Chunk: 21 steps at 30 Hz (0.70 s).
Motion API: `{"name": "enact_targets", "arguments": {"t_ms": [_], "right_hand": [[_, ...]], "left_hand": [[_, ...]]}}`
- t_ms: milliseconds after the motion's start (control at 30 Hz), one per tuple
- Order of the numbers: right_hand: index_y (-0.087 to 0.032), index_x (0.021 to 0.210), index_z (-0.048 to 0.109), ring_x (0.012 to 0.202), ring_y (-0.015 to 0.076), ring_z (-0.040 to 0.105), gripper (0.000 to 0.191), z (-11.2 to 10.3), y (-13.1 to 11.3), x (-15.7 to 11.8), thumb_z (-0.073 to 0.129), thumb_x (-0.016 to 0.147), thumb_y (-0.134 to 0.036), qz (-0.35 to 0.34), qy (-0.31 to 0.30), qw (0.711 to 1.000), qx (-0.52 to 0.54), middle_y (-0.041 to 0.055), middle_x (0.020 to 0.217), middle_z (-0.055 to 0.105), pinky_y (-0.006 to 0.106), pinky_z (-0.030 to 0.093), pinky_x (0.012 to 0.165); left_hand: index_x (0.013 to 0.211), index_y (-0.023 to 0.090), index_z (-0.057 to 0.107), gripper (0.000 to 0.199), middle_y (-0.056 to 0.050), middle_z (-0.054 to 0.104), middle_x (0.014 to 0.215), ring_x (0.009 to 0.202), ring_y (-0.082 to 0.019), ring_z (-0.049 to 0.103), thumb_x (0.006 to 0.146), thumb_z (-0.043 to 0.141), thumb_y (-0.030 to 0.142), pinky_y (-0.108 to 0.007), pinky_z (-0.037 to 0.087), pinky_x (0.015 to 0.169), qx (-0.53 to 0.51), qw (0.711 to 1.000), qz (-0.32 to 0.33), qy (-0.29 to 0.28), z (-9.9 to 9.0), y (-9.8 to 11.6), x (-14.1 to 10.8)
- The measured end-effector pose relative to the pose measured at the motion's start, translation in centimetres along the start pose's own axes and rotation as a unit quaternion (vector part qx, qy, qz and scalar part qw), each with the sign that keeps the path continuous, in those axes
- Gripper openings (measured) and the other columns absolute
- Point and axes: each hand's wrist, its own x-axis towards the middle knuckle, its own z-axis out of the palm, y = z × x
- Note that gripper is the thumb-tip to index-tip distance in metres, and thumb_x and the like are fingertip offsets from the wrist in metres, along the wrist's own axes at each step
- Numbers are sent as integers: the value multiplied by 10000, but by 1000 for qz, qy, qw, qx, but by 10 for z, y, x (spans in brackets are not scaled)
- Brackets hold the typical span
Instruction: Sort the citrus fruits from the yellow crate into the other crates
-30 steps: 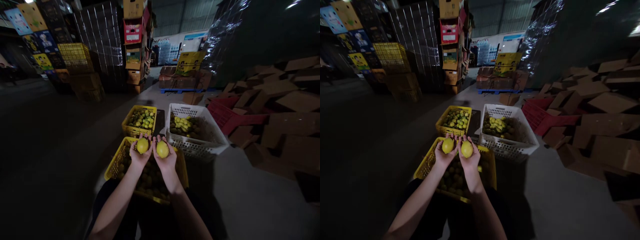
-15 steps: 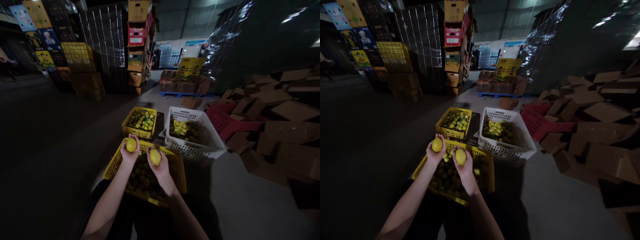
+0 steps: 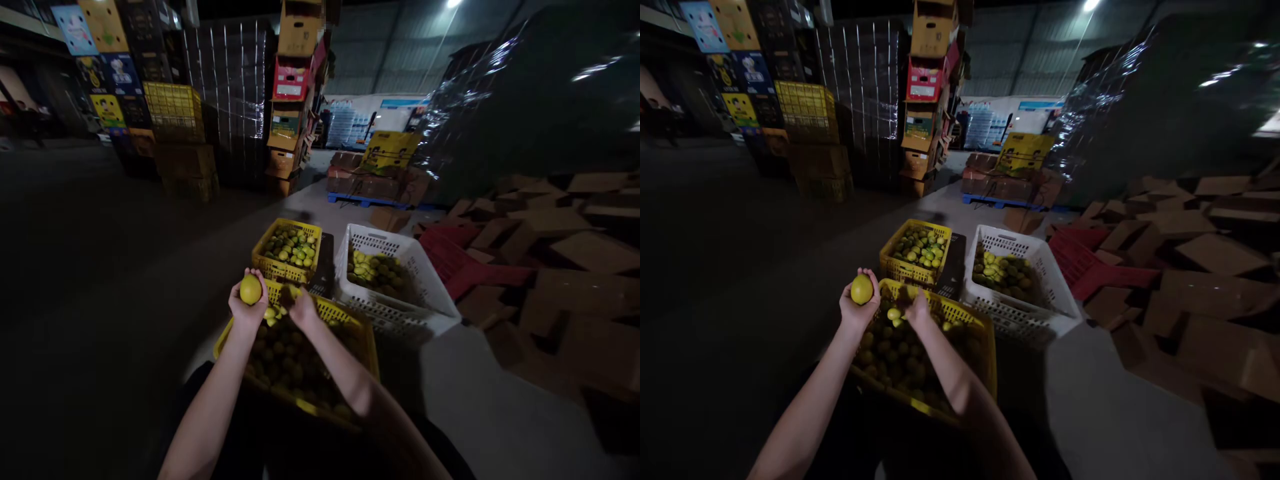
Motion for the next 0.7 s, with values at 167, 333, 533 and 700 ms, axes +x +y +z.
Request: {"name": "enact_targets", "arguments": {"t_ms": [167,333,533,700], "right_hand": [[-196,936,687,798,158,666,137,8,-43,21,614,823,-220,51,8,985,-162,33,896,697,292,557,679],[-103,775,707,603,165,658,140,-39,-33,-51,741,649,-154,105,-21,957,-270,100,771,719,271,531,557],[-189,798,702,598,143,639,126,-86,-36,-74,672,729,-290,12,-22,901,-433,15,746,699,252,505,559],[-186,990,670,864,200,680,251,-75,-49,-74,458,890,-274,-25,-47,705,-707,80,984,722,309,508,787]], "left_hand": [[1001,147,681,404,-53,709,761,753,-158,701,704,415,82,-269,586,729,38,999,14,7,-4,0,4],[1052,148,660,401,-57,696,748,766,-166,700,738,414,102,-253,584,707,60,998,9,24,-11,-8,6],[1071,156,650,375,-65,691,771,741,-179,695,763,436,135,-257,584,638,136,988,-54,41,-37,-30,-5],[1034,126,638,311,-67,686,760,722,-184,693,780,465,170,-230,561,584,237,964,-107,61,-72,-54,-2]]}}
